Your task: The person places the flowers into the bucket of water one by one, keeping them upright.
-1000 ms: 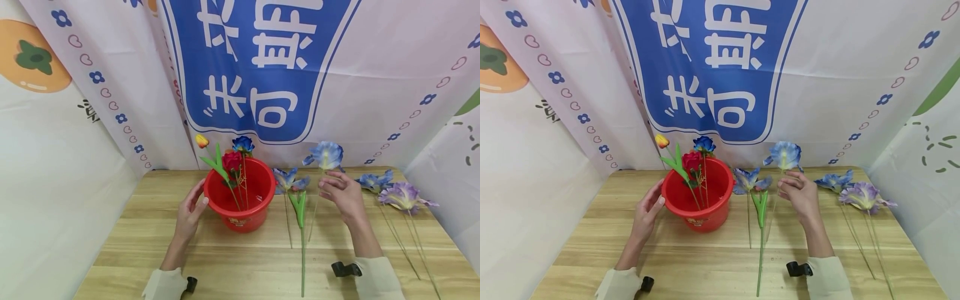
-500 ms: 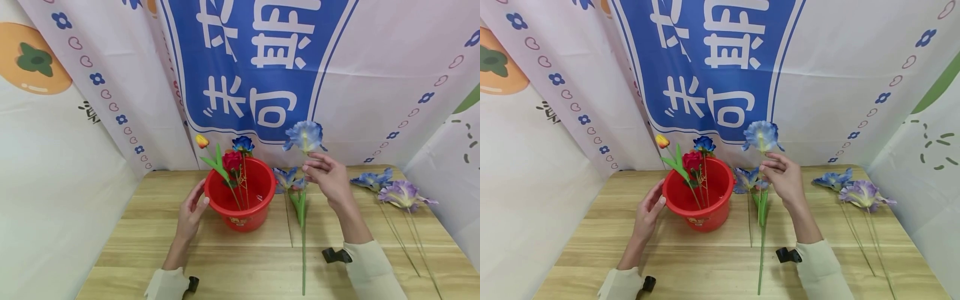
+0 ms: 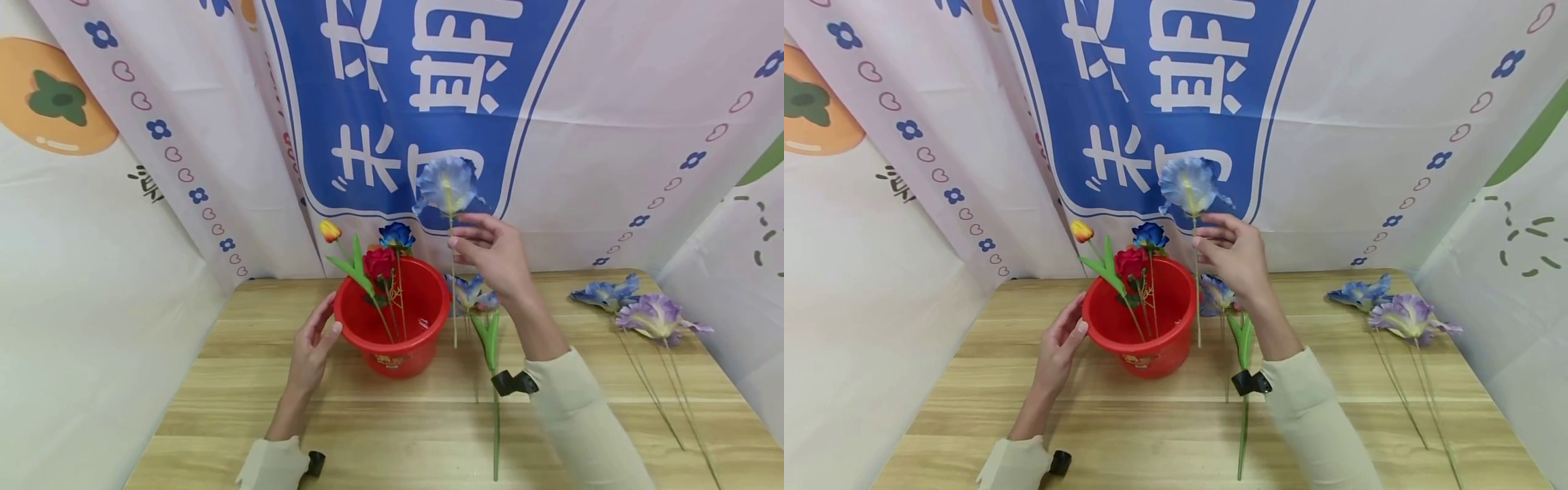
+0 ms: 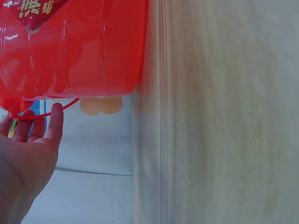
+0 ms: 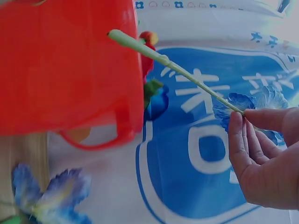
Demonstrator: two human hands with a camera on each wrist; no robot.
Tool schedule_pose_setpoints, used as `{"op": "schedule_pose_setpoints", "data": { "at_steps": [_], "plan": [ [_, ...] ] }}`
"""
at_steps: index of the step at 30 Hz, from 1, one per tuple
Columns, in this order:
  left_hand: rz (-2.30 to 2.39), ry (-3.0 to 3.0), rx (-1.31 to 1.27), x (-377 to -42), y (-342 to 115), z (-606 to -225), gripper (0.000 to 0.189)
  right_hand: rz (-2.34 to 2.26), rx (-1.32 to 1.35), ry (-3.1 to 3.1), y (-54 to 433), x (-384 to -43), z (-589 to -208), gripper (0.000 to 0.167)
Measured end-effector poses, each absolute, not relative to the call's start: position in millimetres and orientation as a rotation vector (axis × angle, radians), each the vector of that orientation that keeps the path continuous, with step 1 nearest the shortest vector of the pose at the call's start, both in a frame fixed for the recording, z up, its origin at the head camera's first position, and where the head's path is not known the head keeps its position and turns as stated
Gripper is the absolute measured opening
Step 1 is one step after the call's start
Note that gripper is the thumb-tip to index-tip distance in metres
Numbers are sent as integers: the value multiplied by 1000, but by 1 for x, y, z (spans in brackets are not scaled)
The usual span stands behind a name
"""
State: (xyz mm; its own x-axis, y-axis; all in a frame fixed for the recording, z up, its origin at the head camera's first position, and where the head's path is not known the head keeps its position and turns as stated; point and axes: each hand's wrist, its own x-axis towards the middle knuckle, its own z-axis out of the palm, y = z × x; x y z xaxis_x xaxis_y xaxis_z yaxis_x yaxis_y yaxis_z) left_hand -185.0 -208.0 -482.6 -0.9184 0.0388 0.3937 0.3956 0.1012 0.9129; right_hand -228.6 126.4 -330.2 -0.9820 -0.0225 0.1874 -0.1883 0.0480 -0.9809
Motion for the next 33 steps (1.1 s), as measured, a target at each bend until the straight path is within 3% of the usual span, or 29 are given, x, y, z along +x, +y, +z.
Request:
{"op": "schedule_pose_setpoints", "data": {
  "at_steps": [19, 33],
  "plan": [
    [-1888, -2110, -445, -185, -208, -483, 56, 2176, 341, -2106, 62, -244, -315, 45],
    [-1887, -2121, -427, -185, -207, -484, 56, 2145, 411, -2209, 17, -257, -333, 43]
  ]
}}
